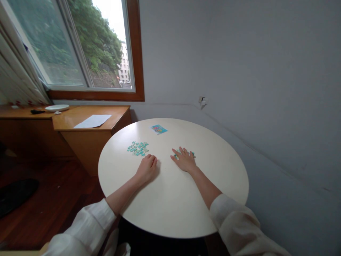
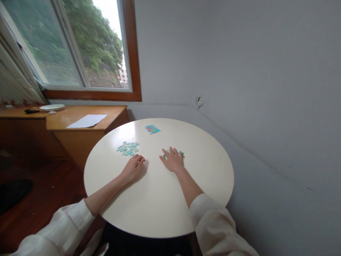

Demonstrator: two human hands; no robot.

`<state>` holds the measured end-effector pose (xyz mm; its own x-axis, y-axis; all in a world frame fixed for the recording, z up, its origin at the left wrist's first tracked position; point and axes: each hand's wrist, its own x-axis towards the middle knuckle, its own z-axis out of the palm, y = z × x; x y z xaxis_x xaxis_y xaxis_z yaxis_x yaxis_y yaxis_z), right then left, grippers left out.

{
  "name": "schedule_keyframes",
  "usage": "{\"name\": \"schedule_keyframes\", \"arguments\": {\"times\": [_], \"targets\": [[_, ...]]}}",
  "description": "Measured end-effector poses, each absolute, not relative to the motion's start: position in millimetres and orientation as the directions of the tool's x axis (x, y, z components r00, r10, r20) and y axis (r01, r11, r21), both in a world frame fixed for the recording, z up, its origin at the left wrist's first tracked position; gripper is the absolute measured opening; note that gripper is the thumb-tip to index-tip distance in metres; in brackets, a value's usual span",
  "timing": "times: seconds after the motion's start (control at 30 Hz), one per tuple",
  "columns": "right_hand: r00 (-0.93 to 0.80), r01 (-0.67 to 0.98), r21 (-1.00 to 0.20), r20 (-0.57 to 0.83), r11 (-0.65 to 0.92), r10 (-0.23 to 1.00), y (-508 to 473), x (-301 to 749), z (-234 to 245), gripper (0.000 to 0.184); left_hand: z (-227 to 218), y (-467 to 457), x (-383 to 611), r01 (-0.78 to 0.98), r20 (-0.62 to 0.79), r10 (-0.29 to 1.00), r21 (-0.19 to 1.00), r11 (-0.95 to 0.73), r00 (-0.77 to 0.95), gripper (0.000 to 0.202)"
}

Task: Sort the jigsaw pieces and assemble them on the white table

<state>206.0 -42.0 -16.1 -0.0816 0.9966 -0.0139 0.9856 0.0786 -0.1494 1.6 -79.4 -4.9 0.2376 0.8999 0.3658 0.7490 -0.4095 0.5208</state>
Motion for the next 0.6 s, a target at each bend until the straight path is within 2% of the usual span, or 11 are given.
{"name": "schedule_keyframes", "arguments": {"times": [0.13,0.23,0.33,0.47,0.6], "targets": [[-0.023,0.989,-0.147,-0.018,0.020,1.000,-36.5,214.6,-18.0,0.061,-8.1,-78.0,-1.3,0.770,0.372,0.895,0.486,-0.414,0.246,0.030],[0.005,0.990,-0.141,-0.007,-0.006,1.000,-33.8,219.8,-20.2,0.061,-10.9,-77.6,-3.5,0.827,0.405,0.889,0.410,-0.385,0.214,0.027],[0.027,0.988,-0.150,-0.002,-0.027,1.000,-32.2,224.2,-21.6,0.061,-15.2,-77.3,-5.2,0.893,0.411,0.896,0.321,-0.314,0.167,0.034],[0.070,0.985,-0.156,-0.007,-0.070,0.998,-31.8,228.8,-20.5,0.060,-21.7,-76.1,-6.5,0.950,0.274,0.946,0.208,-0.233,0.172,0.048],[0.113,0.982,-0.151,-0.019,-0.114,0.993,-32.6,231.6,-17.0,0.060,-22.8,-75.3,-7.2,0.963,0.154,0.968,0.156,-0.219,0.196,0.054]]}}
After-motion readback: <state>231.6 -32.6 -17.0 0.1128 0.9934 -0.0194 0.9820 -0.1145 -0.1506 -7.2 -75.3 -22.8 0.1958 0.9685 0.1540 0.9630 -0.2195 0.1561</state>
